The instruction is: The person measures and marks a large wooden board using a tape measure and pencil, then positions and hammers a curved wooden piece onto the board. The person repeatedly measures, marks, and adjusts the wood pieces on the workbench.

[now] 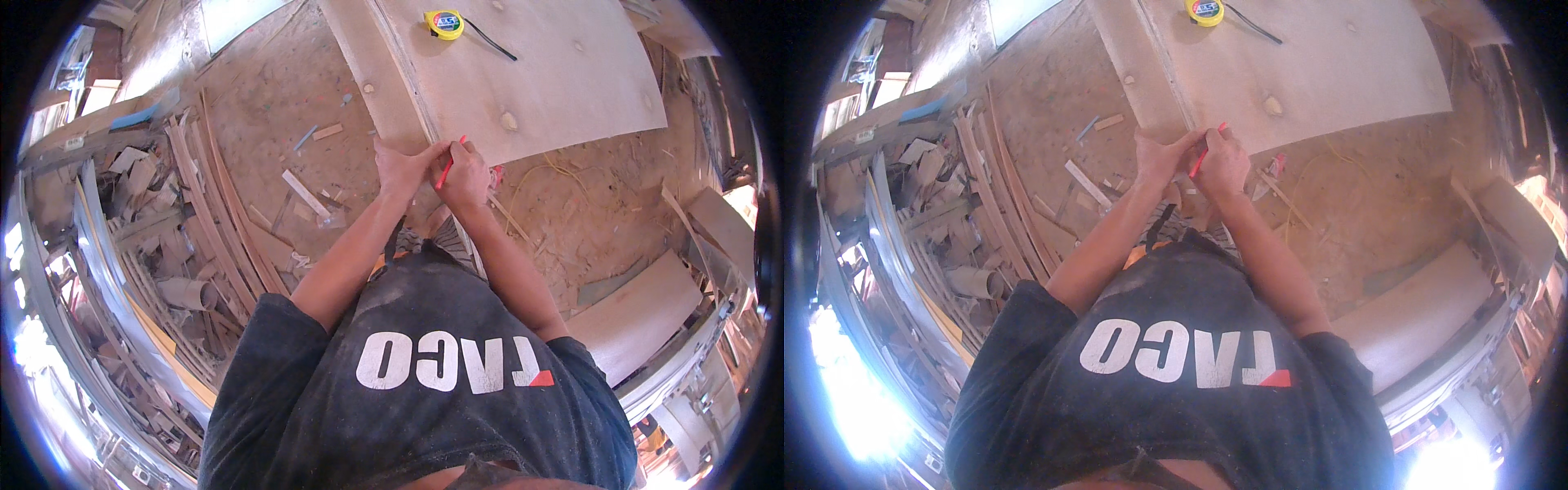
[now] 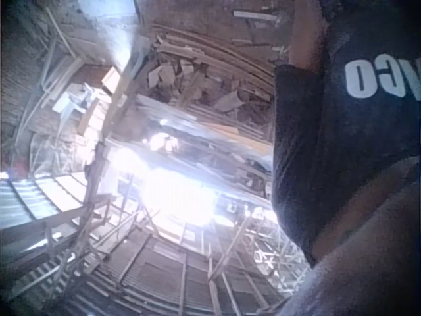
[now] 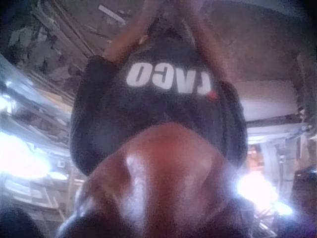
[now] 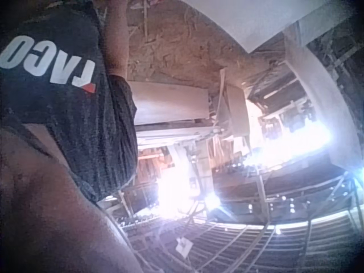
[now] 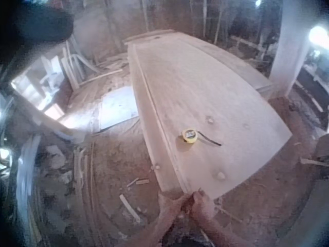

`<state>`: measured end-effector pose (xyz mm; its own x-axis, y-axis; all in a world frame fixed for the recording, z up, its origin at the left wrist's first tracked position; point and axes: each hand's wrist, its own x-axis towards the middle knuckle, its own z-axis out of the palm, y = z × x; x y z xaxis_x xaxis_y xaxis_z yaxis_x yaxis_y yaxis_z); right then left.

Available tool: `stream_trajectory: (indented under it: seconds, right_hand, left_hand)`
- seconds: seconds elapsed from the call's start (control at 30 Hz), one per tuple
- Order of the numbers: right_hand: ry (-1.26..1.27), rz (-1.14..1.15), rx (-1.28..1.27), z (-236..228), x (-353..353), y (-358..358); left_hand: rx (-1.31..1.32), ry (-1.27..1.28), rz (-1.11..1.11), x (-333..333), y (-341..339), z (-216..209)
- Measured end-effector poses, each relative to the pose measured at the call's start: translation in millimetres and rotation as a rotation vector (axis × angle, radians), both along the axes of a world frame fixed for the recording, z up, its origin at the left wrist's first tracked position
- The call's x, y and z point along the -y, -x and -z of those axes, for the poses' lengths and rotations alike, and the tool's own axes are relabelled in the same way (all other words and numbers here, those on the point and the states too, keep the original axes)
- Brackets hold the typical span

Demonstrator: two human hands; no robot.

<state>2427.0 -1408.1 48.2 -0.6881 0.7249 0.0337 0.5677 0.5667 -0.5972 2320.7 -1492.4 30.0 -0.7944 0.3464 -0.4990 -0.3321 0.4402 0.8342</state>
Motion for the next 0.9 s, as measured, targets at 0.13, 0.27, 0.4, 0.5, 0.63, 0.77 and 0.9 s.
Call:
stream_trajectory:
  seconds: [0.13,0.27,0.4,0.5,0.63,0.77,0.9]
  right_hand:
    - [0.000,0.006,-0.002,-6.1,0.8,0.6]
    - [0.013,-0.002,-0.017,-5.8,0.3,0.3]
    - [0.025,-0.001,0.020,-5.5,-1.8,-0.2]
    - [0.050,0.006,0.064,-12.8,-1.1,2.7]
    - [0.111,0.036,0.091,-13.7,-2.9,3.0]
    - [0.168,-0.031,0.153,-28.3,-10.2,0.1]
    - [0.509,-0.010,-0.189,-6.4,-47.0,-30.6]
  left_hand:
    - [-0.020,0.022,-0.051,-5.0,-4.9,-27.1]
    - [0.001,0.082,-0.043,-5.4,-2.4,-12.8]
    - [-0.009,0.091,-0.027,-7.2,-2.8,-18.1]
    - [-0.040,0.065,-0.055,-3.8,-6.4,-11.6]
    - [0.054,-0.040,-0.002,-2.1,-1.4,-10.6]
    - [0.120,-0.081,0.049,4.3,3.6,-7.7]
    - [-0.051,0.063,0.024,2.0,-2.6,2.9]
